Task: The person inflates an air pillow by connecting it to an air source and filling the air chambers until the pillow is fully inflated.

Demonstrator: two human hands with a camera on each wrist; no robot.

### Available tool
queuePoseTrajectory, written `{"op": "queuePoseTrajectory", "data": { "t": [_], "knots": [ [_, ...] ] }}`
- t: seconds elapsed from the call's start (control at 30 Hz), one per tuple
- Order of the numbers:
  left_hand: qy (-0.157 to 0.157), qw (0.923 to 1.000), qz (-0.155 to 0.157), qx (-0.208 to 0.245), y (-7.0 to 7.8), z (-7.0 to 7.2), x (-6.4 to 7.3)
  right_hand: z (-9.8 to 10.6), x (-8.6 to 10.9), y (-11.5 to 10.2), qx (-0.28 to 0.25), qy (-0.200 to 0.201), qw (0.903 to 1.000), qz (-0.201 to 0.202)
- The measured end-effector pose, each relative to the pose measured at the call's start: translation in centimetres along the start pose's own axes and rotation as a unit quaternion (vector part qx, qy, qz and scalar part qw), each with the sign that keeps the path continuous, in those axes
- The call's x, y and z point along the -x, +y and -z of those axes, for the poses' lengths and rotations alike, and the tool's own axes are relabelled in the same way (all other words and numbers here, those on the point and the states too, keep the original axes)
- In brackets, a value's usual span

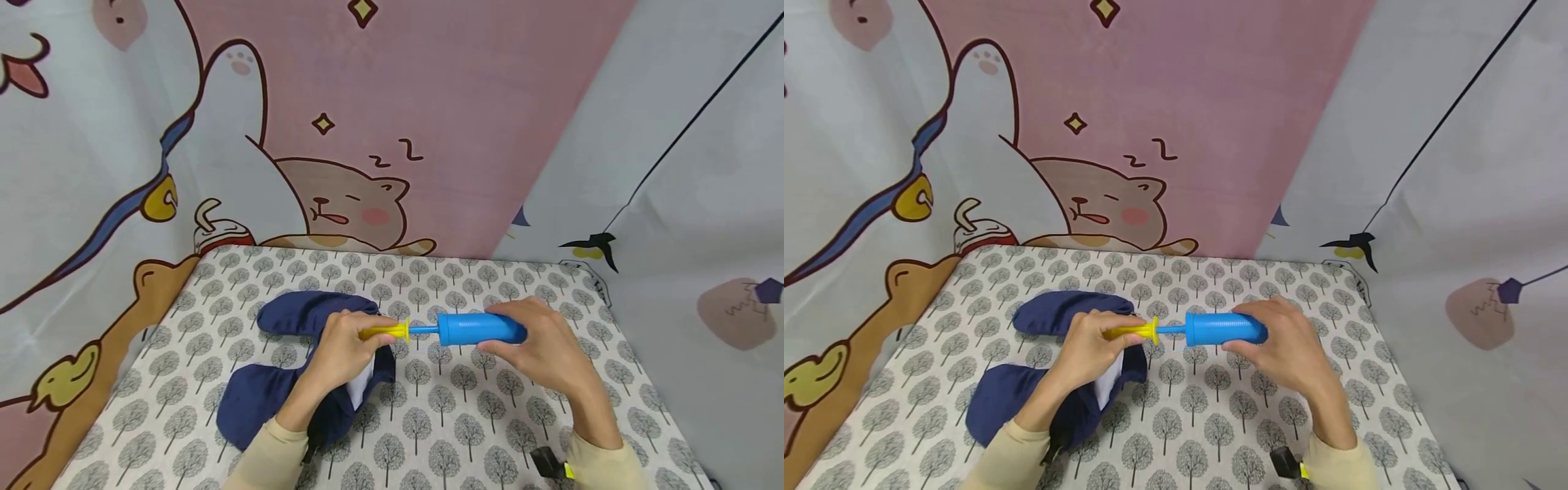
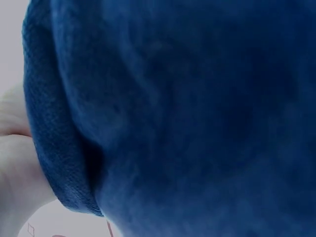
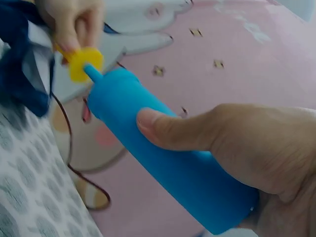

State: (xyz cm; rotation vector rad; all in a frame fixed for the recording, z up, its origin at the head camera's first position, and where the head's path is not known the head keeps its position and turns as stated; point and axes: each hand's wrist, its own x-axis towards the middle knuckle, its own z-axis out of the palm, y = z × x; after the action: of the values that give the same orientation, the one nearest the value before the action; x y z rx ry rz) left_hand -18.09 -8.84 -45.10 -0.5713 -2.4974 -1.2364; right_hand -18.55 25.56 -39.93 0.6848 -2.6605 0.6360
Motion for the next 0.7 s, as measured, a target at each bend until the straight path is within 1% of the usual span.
{"op": "queuePoseTrajectory", "data": {
  "t": [0.13,0.2,0.37,0.53,0.7],
  "knots": [
    [-0.001,1.0000,0.002,0.000,-0.2,0.1,0.0,0.8,0.4,2.4,-0.005,-0.010,0.9999,0.001],
    [-0.002,1.0000,0.004,0.000,-0.3,0.1,0.0,1.2,0.7,3.4,-0.013,-0.019,0.9997,-0.006],
    [0.001,1.0000,-0.005,0.000,-0.7,0.0,0.1,2.7,1.6,5.2,-0.016,-0.020,0.9993,-0.026],
    [0.004,0.9999,-0.014,0.006,-0.9,0.1,0.0,3.8,2.2,6.1,-0.016,0.000,0.9995,-0.028],
    [0.001,0.9998,-0.003,0.019,-0.7,-0.1,0.0,3.9,2.3,5.7,-0.009,0.003,0.9996,-0.026]
  ]
}}
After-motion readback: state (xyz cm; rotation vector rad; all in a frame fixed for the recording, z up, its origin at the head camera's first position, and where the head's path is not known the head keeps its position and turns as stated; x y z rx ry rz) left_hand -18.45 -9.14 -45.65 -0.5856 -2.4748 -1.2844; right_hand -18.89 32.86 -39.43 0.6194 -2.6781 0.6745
